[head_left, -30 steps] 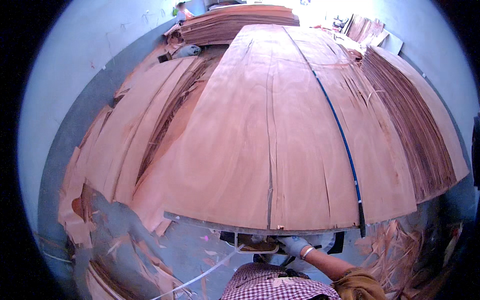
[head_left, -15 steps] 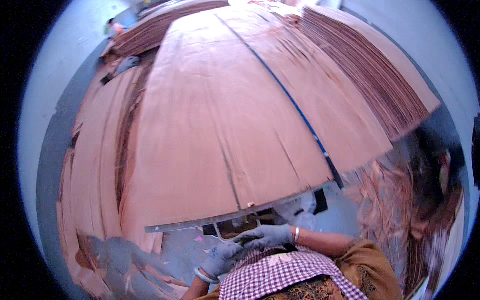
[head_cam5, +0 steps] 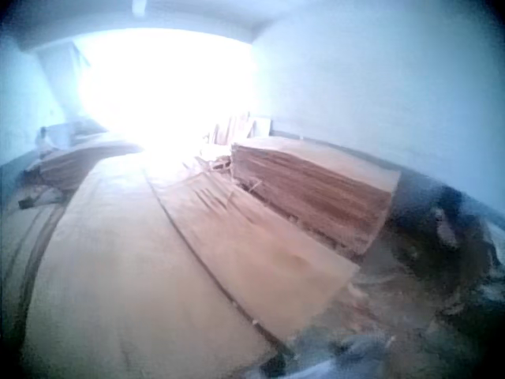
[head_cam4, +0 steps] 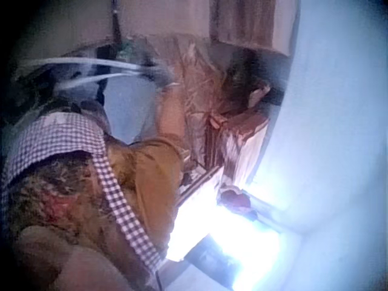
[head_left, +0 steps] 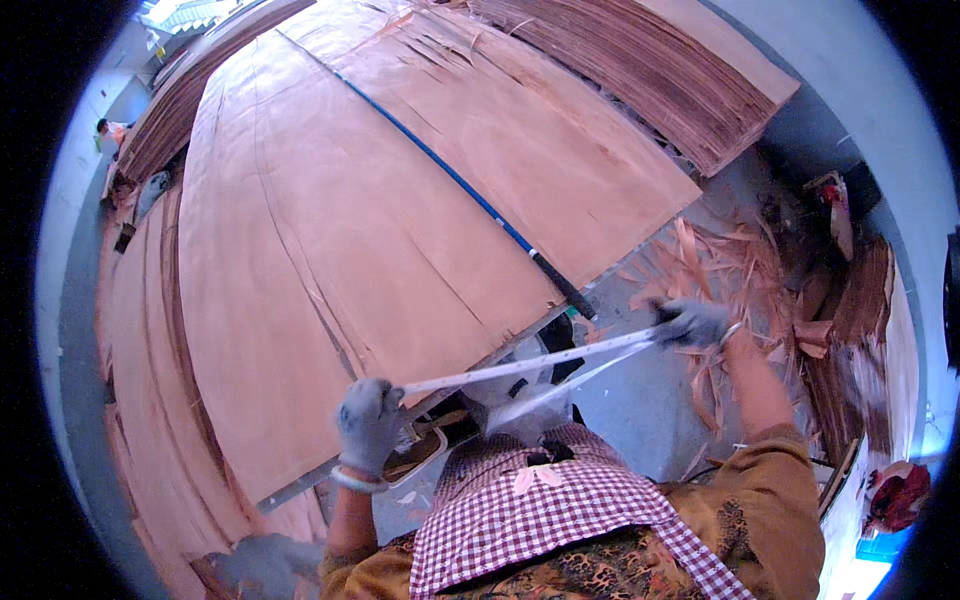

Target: The person uses a long pole to sort and move thin sheets of wood veneer from a large pile, luego aligns a stack of veneers on a table, trims them with a knife, and secures them with white tape.

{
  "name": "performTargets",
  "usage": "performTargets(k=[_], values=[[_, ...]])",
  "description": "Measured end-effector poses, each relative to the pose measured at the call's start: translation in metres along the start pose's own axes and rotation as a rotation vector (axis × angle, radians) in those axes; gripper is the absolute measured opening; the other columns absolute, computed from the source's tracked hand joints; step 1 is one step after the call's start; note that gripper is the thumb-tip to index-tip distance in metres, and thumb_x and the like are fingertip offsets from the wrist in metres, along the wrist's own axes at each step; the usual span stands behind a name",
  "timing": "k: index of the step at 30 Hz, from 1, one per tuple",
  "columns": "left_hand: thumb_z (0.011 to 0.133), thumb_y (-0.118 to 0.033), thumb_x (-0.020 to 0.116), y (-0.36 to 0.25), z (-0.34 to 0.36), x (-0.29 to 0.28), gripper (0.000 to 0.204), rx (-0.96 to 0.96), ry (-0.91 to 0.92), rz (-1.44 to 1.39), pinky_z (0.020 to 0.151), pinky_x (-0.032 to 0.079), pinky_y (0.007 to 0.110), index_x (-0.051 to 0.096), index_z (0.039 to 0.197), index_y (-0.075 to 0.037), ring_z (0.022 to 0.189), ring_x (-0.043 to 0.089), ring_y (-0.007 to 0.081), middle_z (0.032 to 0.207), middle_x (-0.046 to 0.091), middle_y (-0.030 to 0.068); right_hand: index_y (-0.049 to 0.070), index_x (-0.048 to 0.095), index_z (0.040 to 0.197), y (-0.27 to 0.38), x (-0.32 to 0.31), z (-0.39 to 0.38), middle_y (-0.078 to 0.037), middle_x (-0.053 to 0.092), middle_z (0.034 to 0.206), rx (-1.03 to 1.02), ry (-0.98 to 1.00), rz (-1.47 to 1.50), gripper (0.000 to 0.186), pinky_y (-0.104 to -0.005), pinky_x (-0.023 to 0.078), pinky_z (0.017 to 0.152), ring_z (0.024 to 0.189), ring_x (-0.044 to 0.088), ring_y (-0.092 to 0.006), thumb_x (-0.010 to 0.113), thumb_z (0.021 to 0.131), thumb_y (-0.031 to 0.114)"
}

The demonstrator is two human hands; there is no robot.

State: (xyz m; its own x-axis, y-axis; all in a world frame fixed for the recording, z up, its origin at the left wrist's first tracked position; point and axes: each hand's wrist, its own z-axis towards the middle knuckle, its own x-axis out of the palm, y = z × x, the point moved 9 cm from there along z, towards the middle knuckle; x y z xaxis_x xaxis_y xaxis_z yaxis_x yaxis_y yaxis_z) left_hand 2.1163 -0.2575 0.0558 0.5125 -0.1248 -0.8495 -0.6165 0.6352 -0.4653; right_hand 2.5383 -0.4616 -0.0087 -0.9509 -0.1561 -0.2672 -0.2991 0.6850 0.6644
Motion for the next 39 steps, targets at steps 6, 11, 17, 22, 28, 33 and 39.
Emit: performTargets(k=[6,11,17,22,28,33,39], values=[[0.081,-0.02,0.06,-0.101,0.08,0.105,0.017,-0.022,0.166,-0.207,0.059,0.043,0.043,0.057,0.073,-0.005,0.067,0.056,0.0347,0.07,0.057,0.016,0.01,0.063,0.109,-0.05,-0.247,-0.056,-0.016,0.064,0.098,0.593,-0.603,-0.986,0.034,-0.0378,0.05,0.076,0.086,0.064,-0.0281,0.059,0.075,0.009],[0.086,-0.028,0.06,-0.165,0.116,0.19,0.029,-0.368,0.433,-0.766,0.056,0.045,0.032,0.059,0.078,-0.001,0.062,0.058,0.0208,0.07,0.062,0.0091,0.003,0.057,0.115,0.062,-0.135,0.036,-0.015,0.06,0.107,-0.592,-0.168,-0.087,0.041,-0.035,0.046,0.084,0.096,0.059,-0.0224,0.061,0.075,0.006],[0.092,-0.018,0.055,-0.17,0.138,0.209,0.022,-0.725,0.449,-1.162,0.054,0.042,0.023,0.059,0.08,0.0,0.063,0.049,0.0056,0.07,0.055,-0.0016,0.005,0.058,0.114,0.101,-0.019,0.075,-0.014,0.065,0.094,-0.804,0.02,-0.096,0.035,-0.0309,0.049,0.076,0.084,0.063,-0.0209,0.066,0.081,0.015],[0.092,-0.029,0.055,-0.147,0.144,0.218,0.025,-0.737,0.42,-1.477,0.047,0.036,0.019,0.058,0.086,-0.005,0.054,0.046,0.0048,0.071,0.06,0.0012,0.003,0.059,0.107,0.125,-0.033,0.091,-0.012,0.065,0.088,-0.746,0.035,-0.087,0.028,-0.0309,0.05,0.07,0.076,0.063,-0.0199,0.065,0.081,0.013],[0.094,-0.018,0.047,-0.096,0.174,0.194,0.026,-0.798,0.14,-1.359,0.063,0.048,0.023,0.057,0.107,0.001,0.075,0.058,0.0095,0.091,0.064,0.0059,0.003,0.059,0.092,0.131,-0.051,0.164,-0.006,0.063,0.075,-0.45,0.04,0.126,0.014,-0.0285,0.047,0.055,0.062,0.059,-0.0153,0.059,0.086,0.015],[0.09,-0.013,0.046,-0.078,0.187,0.185,0.033,-0.368,-0.124,-0.653,0.084,0.047,0.033,0.051,0.119,0.002,0.103,0.058,0.0229,0.114,0.059,0.0161,0.0,0.059,0.086,0.114,-0.053,0.247,-0.006,0.061,0.071,-0.213,0.152,0.387,0.015,-0.0265,0.045,0.05,0.054,0.055,-0.0135,0.06,0.084,0.015],[0.084,-0.027,0.053,-0.118,0.22,0.208,0.045,0.109,-0.057,0.23,0.108,0.023,0.044,0.052,0.121,0.0,0.117,0.05,0.0278,0.12,0.057,0.0152,0.0,0.058,0.082,0.115,-0.053,0.259,-0.008,0.06,0.067,-0.167,0.14,0.253,0.014,-0.0281,0.045,0.048,0.052,0.055,-0.0154,0.059,0.083,0.013]])
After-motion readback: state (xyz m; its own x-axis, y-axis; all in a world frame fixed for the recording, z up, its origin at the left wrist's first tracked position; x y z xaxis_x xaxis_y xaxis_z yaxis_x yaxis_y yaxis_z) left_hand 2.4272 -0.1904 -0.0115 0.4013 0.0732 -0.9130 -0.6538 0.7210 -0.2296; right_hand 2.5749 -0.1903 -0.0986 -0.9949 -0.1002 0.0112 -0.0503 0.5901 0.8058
